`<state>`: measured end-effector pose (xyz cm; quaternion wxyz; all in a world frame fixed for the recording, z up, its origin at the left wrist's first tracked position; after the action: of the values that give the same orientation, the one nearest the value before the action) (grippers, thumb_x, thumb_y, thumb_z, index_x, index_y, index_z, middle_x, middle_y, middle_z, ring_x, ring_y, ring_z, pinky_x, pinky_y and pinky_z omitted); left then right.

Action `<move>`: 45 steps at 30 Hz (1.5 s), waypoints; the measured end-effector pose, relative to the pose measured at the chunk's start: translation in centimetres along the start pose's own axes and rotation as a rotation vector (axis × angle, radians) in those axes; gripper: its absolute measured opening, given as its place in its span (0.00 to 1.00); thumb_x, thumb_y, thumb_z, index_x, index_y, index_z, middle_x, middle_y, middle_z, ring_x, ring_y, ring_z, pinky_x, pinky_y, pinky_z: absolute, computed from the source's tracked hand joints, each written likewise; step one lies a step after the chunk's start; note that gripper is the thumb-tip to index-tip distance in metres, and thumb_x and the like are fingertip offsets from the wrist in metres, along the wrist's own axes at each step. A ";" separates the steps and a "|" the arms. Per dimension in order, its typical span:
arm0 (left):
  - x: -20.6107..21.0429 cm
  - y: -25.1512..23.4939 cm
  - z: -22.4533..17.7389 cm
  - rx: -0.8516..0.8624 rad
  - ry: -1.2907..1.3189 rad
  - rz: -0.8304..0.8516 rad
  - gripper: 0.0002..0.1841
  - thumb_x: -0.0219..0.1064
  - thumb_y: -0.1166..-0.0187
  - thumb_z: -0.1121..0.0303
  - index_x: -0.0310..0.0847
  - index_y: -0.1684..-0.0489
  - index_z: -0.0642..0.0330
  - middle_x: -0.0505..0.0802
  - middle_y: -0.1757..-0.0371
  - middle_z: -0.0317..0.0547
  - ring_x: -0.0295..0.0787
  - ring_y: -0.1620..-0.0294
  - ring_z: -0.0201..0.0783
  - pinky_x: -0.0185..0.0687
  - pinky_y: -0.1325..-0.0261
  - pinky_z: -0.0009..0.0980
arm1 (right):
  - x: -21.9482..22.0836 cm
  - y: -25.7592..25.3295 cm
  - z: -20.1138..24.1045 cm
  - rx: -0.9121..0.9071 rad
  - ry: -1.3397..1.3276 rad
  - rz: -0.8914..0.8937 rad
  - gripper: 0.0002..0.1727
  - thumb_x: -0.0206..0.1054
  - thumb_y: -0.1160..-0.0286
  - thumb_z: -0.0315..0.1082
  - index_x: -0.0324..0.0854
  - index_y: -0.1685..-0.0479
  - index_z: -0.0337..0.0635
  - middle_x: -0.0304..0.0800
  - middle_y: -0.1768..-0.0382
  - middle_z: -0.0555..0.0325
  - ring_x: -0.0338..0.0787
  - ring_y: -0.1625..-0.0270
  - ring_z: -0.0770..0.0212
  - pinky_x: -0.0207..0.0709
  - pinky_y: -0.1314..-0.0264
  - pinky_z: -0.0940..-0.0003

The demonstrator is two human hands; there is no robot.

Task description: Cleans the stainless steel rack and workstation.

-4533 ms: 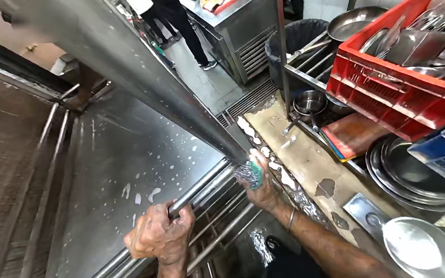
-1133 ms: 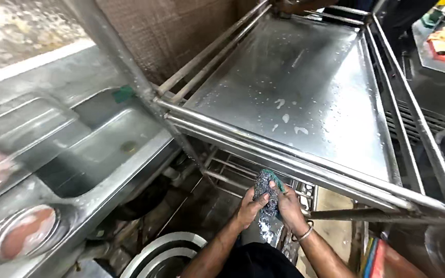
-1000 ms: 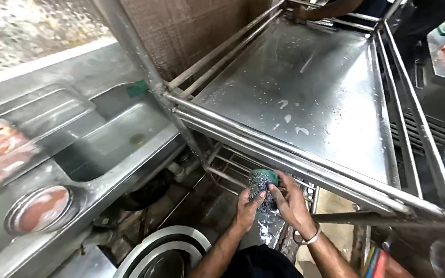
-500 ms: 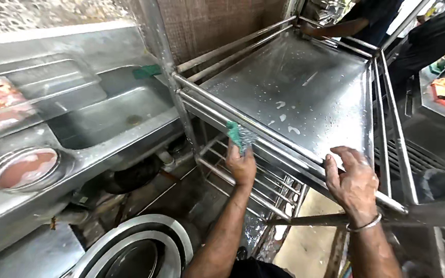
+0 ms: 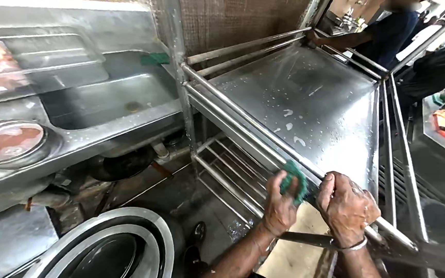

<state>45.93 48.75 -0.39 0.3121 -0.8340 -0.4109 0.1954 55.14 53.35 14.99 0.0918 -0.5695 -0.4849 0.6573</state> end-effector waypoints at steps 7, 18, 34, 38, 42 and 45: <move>-1.6 -2.6 2.3 0.166 -0.152 -0.197 0.19 0.72 0.28 0.66 0.86 0.37 0.37 0.84 0.32 0.44 0.80 0.32 0.43 0.78 0.28 0.41 | -0.1 0.2 0.0 -0.087 -0.022 -0.004 0.27 0.47 0.15 0.47 0.91 0.66 0.43 0.91 0.76 0.51 0.90 0.75 0.50 0.73 0.75 0.52; -12.0 -14.7 11.6 -0.133 -0.134 -0.499 0.03 0.69 0.32 0.81 0.89 0.66 0.71 0.80 0.26 0.60 0.74 0.21 0.48 0.72 0.19 0.40 | 0.3 -0.1 0.5 -0.056 0.025 -0.055 0.27 0.47 0.18 0.47 0.88 0.75 0.44 0.90 0.79 0.53 0.89 0.76 0.53 0.71 0.76 0.53; -7.5 -9.7 8.7 0.052 -0.030 -0.464 0.13 0.70 0.28 0.73 0.91 0.47 0.59 0.87 0.35 0.53 0.83 0.30 0.42 0.81 0.26 0.38 | 0.2 -0.2 0.5 -0.060 0.049 -0.004 0.28 0.46 0.17 0.47 0.89 0.73 0.44 0.90 0.78 0.53 0.89 0.75 0.53 0.72 0.74 0.53; -14.1 -17.6 14.5 -0.050 -0.160 -0.594 0.06 0.68 0.36 0.83 0.90 0.66 0.75 0.87 0.40 0.65 0.84 0.35 0.49 0.80 0.29 0.36 | 0.5 -0.2 0.9 -0.039 0.061 -0.035 0.28 0.46 0.17 0.48 0.87 0.77 0.45 0.89 0.79 0.53 0.89 0.76 0.52 0.71 0.75 0.52; -14.3 -17.9 13.7 -0.151 -0.092 -0.625 0.03 0.73 0.33 0.81 0.90 0.66 0.71 0.84 0.37 0.60 0.82 0.34 0.45 0.81 0.30 0.35 | 0.3 -0.3 0.9 -0.026 0.066 0.005 0.27 0.45 0.17 0.47 0.85 0.78 0.45 0.89 0.79 0.52 0.90 0.75 0.51 0.71 0.76 0.50; -8.7 -10.6 8.4 -0.217 0.056 -0.432 0.07 0.72 0.37 0.79 0.91 0.63 0.65 0.82 0.30 0.58 0.79 0.27 0.48 0.81 0.26 0.43 | 0.1 -0.5 0.9 -0.054 0.058 0.077 0.27 0.44 0.17 0.47 0.85 0.75 0.44 0.90 0.77 0.50 0.91 0.73 0.49 0.75 0.75 0.49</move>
<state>29.97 49.75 1.28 0.2666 -0.7605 -0.5894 0.0560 54.14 53.19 15.21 0.0649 -0.6088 -0.4775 0.6302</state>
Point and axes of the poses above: each hand's wrist, its own y-axis away from the middle knuckle, its own x-axis out of the palm, z = x × y, the point moved 4 cm from there along -y, towards the middle knuckle
